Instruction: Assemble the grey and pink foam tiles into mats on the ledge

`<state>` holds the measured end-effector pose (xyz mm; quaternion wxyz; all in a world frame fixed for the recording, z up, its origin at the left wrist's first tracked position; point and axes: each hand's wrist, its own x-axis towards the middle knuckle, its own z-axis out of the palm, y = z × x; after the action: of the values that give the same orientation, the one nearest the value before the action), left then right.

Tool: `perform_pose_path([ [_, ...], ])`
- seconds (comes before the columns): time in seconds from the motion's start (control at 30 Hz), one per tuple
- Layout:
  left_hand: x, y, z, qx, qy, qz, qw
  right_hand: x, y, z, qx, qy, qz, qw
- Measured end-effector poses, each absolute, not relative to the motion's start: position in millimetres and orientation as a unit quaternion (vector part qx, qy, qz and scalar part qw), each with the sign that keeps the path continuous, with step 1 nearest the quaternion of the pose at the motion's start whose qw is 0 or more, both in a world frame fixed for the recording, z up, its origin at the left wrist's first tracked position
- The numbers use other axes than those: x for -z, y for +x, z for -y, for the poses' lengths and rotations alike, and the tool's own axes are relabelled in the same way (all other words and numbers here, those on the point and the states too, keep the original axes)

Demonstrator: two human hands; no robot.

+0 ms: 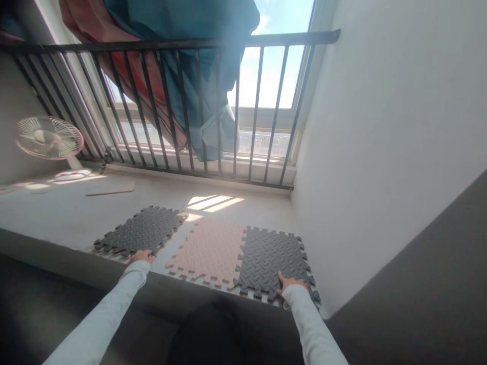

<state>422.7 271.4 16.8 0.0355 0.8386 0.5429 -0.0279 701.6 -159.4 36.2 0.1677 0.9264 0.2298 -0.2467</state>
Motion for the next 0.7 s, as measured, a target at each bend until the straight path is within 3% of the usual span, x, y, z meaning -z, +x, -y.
perform_pose_path([
  [0.27, -26, 433, -278, 0.035, 0.837, -0.545, 0.044, -40, 696, 158, 0.246, 0.927, -0.223, 0.177],
  [0.5, -80, 523, -232, -0.174, 0.865, -0.461, 0.093, -45, 691, 157, 0.250, 0.927, -0.221, 0.170],
  [0.7, -114, 606, -125, -0.325, 0.897, -0.254, 0.159, -50, 688, 156, 0.259, 0.928, -0.218, 0.156],
])
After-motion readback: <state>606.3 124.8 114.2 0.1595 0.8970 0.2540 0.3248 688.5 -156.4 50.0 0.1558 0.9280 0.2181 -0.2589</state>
